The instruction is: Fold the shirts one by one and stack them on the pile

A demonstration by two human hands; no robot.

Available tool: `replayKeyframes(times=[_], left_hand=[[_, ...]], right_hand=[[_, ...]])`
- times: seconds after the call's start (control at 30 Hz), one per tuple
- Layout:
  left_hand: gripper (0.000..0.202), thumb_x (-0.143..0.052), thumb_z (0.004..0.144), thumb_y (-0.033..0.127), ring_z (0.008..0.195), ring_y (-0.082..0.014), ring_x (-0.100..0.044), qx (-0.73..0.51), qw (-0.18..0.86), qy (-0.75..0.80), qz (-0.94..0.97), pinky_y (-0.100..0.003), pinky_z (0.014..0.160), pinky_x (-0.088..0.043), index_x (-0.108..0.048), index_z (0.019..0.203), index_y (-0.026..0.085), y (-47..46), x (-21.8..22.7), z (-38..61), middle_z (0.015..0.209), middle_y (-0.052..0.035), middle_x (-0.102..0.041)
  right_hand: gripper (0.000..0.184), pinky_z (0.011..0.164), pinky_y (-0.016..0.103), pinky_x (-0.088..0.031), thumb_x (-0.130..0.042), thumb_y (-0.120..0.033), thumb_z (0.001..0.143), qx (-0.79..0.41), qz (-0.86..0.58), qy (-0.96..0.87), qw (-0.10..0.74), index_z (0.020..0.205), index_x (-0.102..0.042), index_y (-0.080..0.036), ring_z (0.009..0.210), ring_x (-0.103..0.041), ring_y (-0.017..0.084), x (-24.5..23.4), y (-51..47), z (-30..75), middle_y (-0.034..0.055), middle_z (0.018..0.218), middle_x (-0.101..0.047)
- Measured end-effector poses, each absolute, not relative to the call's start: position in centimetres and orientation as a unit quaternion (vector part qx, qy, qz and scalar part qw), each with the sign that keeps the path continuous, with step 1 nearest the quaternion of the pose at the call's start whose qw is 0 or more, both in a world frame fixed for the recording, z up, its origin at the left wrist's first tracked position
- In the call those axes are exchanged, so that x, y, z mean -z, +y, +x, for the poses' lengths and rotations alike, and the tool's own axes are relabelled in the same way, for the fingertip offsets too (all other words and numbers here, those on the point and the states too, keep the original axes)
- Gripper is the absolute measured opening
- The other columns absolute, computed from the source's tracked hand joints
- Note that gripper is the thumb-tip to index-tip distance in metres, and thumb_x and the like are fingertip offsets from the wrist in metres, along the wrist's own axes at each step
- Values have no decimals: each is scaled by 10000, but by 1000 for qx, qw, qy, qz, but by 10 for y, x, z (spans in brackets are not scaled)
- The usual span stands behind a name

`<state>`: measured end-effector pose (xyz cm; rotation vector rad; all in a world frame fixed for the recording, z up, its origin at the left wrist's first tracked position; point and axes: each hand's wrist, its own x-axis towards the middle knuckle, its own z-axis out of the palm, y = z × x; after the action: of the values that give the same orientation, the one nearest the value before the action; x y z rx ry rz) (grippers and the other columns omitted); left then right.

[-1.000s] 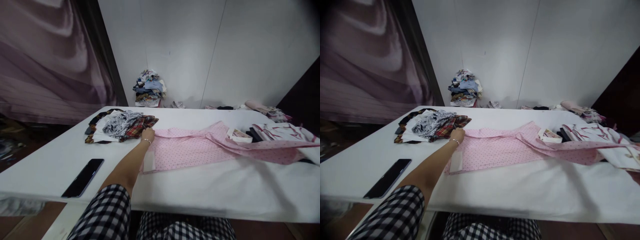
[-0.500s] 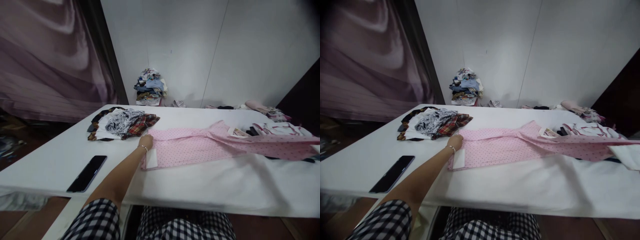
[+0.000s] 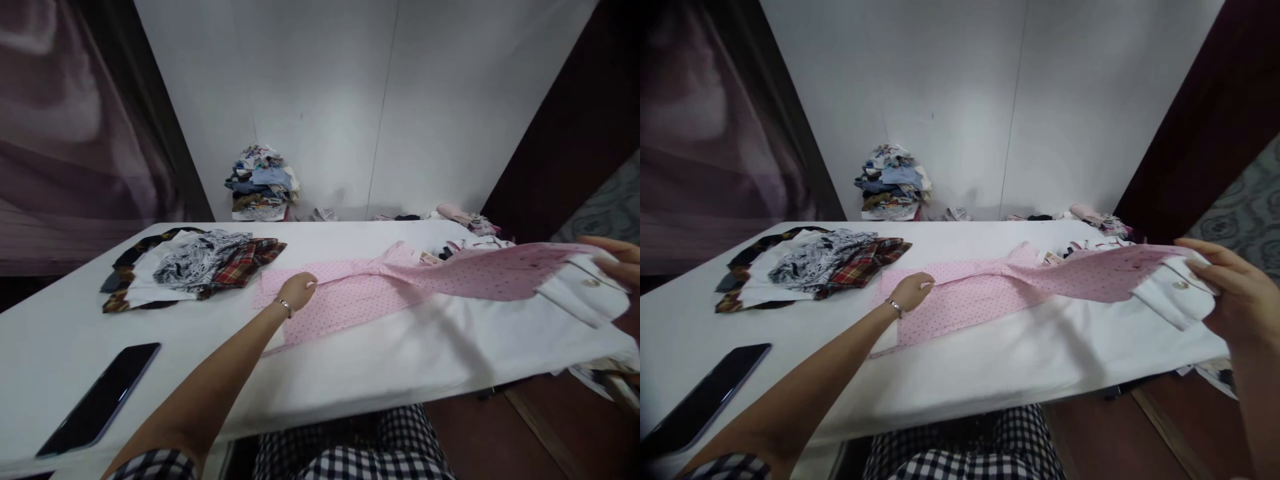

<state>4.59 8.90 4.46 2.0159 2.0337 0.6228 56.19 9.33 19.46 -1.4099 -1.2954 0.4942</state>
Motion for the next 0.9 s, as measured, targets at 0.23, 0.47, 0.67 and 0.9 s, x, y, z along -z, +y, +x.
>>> replayKeyframes(times=[0.23, 0.47, 0.67, 0.9], left_hand=[[493, -542, 847, 387, 1045, -201, -600, -351, 261, 523, 732, -359, 873, -502, -506, 1317, 242, 57, -73, 159, 1272, -78, -588], [753, -723, 704, 428, 1208, -284, -510, -458, 260, 372, 765, -460, 1011, -416, -428, 1367, 229, 20, -91, 248, 1344, -115, -535], [191, -518, 861, 252, 800, -204, -645, -490, 337, 366, 716, -342, 773, -508, -694, 850, 179, 14, -85, 258, 840, -68, -706], [213, -591, 833, 297, 936, -209, -647, -524, 462, 339, 631, -332, 857, -498, -720, 978, 209, 0, -90, 247, 997, -59, -717]], right_hand=[[643, 436, 300, -427, -802, -305, 486, -425, -506, -558, 502, 1114, -670, -344, 526, -560, 171, -214, 58, 491, 62, 752, -671], [414, 551, 222, -505, -782, -274, 617, -541, -397, -590, 448, 1024, -713, -312, 644, -613, 132, -198, 42, 447, 20, 812, -681], [493, 615, 296, -525, -744, -402, 658, -579, -361, -628, 375, 1134, -675, -296, 725, -657, 198, -173, 40, 455, 59, 906, -702], [512, 641, 304, -520, -673, -491, 719, -505, -511, -561, 411, 1142, -637, -204, 798, -648, 222, -93, 131, 481, 116, 1000, -705]])
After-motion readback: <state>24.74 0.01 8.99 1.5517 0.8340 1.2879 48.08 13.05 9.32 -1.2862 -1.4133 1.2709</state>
